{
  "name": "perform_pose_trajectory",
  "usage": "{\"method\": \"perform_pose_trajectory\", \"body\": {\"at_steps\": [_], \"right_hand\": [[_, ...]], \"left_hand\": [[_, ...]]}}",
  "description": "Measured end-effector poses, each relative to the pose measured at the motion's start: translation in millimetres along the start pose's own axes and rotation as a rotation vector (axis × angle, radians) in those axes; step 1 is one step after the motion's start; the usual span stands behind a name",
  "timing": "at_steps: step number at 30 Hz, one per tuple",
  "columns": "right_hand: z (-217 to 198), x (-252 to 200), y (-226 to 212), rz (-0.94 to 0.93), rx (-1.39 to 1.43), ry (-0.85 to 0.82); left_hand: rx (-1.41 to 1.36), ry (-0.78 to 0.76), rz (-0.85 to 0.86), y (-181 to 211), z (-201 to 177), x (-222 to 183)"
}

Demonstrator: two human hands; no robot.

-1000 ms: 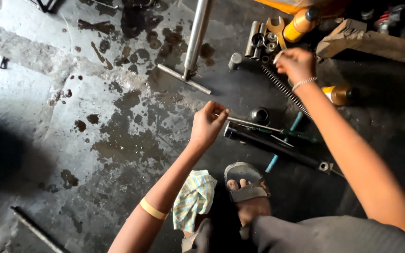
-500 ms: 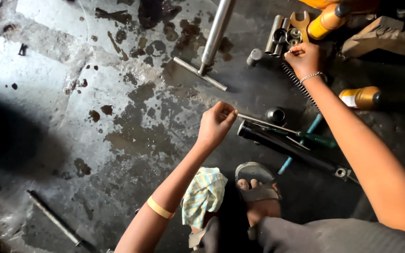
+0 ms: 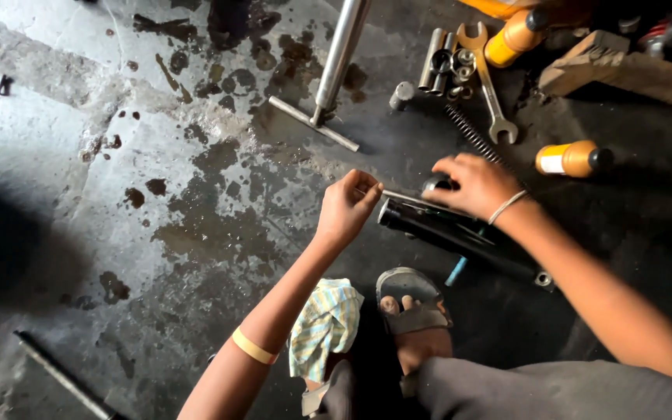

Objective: The person cleans motorcycle fork and suspension components and organizes a tool chest.

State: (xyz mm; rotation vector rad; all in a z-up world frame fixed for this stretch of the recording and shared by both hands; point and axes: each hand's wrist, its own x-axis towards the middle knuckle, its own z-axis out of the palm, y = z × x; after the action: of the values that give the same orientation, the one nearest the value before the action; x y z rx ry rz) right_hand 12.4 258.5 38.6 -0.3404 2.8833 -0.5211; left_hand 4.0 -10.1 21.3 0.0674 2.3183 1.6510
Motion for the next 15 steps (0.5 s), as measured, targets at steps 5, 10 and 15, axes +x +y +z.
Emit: {"method": "perform_pose_trajectory", "body": {"at_steps": [5,10,15], "right_hand": [[15,-2,-4,0.115,-0.024,0.000],[-2,22,35,0.002,0.077,0.239],[6,68,139,0.011,-0.006,0.536]], "left_hand": [[-0.032,-0.004,0.032,-3,12,3],[0.011,0.002,0.046,-1,8,2],[0.006,0.011,-0.015,-5,1,0]]}}
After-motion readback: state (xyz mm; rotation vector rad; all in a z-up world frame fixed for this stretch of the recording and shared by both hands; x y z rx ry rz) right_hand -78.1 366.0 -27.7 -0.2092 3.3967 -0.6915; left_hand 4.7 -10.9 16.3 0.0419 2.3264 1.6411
